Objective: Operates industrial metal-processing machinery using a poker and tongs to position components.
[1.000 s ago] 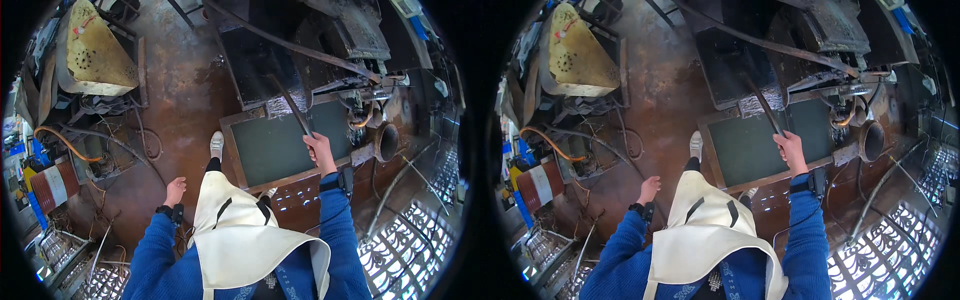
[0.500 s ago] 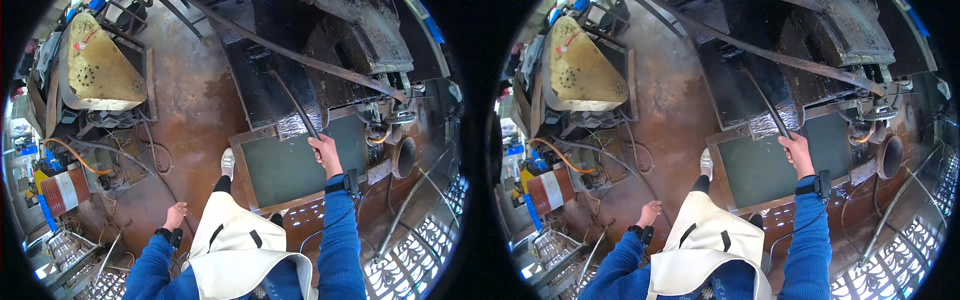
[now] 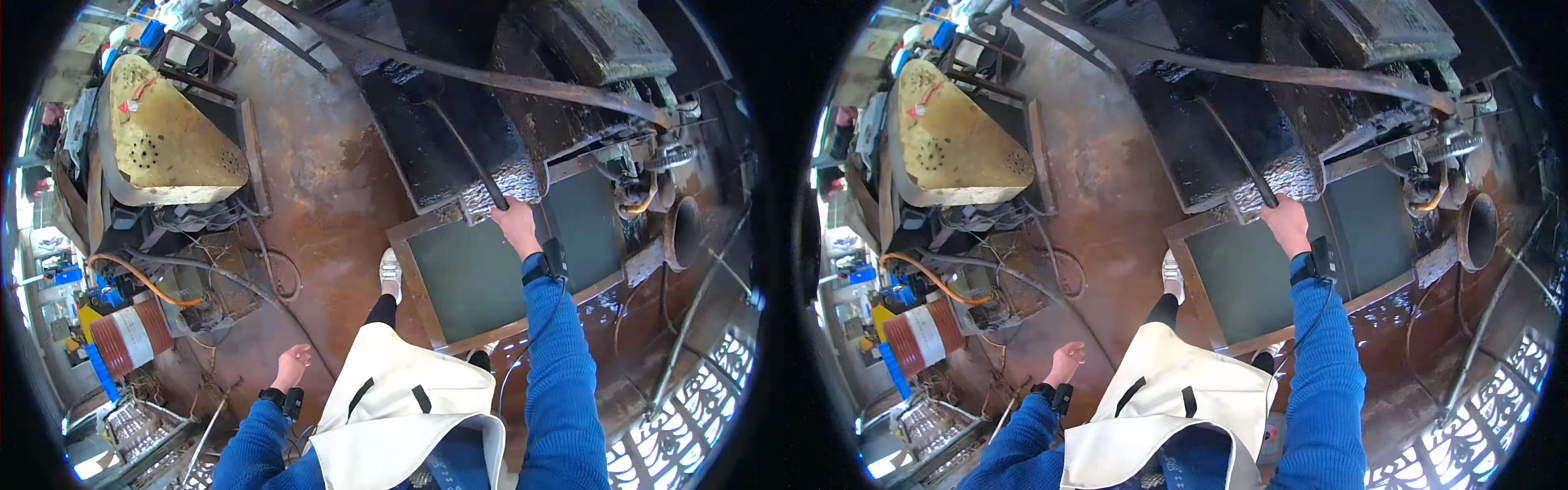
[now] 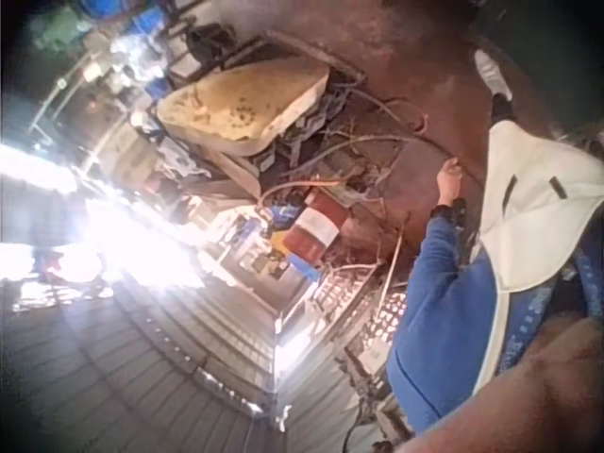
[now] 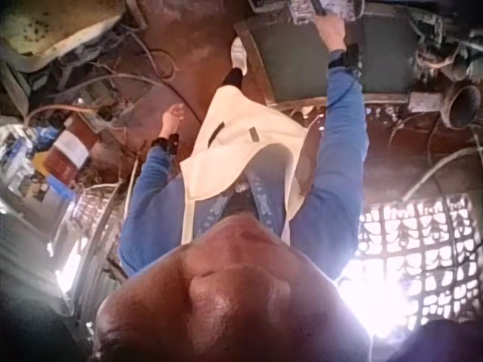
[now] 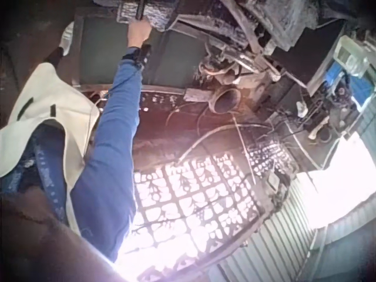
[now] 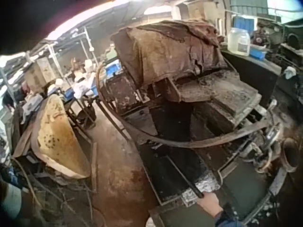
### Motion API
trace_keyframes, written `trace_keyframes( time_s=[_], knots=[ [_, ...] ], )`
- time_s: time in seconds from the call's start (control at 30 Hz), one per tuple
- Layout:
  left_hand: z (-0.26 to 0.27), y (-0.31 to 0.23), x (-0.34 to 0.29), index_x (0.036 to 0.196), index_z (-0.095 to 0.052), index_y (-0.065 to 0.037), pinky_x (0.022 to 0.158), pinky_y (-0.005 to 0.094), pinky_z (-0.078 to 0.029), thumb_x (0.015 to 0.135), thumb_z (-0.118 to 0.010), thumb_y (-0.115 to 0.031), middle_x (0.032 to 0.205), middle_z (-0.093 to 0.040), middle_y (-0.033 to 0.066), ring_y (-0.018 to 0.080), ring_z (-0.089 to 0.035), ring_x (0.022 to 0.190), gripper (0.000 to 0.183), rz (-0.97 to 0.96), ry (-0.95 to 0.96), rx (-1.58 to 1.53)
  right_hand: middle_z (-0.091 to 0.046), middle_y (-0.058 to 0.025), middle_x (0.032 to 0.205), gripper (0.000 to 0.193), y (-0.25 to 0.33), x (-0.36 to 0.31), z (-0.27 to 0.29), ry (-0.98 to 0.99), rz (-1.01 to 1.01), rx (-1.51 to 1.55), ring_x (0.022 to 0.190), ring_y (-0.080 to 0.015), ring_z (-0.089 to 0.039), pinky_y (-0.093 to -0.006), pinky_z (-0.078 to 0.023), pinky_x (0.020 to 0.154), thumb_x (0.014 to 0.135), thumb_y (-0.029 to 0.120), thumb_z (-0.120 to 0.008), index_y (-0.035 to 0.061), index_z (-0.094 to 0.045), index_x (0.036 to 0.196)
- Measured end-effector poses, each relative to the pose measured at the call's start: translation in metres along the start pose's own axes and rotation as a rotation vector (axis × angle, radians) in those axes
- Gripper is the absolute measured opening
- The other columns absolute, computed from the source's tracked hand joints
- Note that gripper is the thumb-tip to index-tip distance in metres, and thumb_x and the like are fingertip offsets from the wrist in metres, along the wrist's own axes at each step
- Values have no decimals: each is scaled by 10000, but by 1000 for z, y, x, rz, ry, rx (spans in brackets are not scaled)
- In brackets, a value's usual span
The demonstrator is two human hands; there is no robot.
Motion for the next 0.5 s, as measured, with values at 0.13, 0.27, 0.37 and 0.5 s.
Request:
trace_keyframes(
  time_s=[0.13,0.27,0.37,0.5],
  knots=[
    [3,9,-3,1105,-631,13,651,284,-513,855,-514,0,790,-621,62,145,-615,705,277,-24,-2,37,-635,-174,736,297,-13,-26,-3,1,-18,110,683,-350,-618,-420,-488,659,719,299,-658,30,-604,835],
    [-10,5,-10,1103,-634,5,655,278,-516,860,-509,-5,793,-627,65,139,-614,697,274,-54,17,148,-579,-145,632,240,-37,-75,4,53,-45,285,580,-282,-586,-393,-461,557,735,244,-643,20,-569,783],
    [-31,-6,-13,1100,-635,0,653,274,-516,863,-510,-7,808,-639,72,139,-614,689,268,-153,60,89,-506,-79,526,221,-65,-122,16,41,-34,342,453,-157,-534,-337,-425,439,749,186,-648,8,-518,729],
    [-74,-57,-30,1098,-632,-7,651,278,-514,865,-517,-11,834,-659,71,139,-613,685,259,-206,111,174,-551,-188,610,232,-124,-205,37,37,-38,344,535,-284,-556,-405,-456,549,741,222,-641,7,-559,770]
  ],
)
Point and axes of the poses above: each hand's wrist, its own x-axis towards the middle knuckle, its own z-axis out of the back of the hand, y = z × x, the point moved 10 cm from there along x, towards the middle knuckle
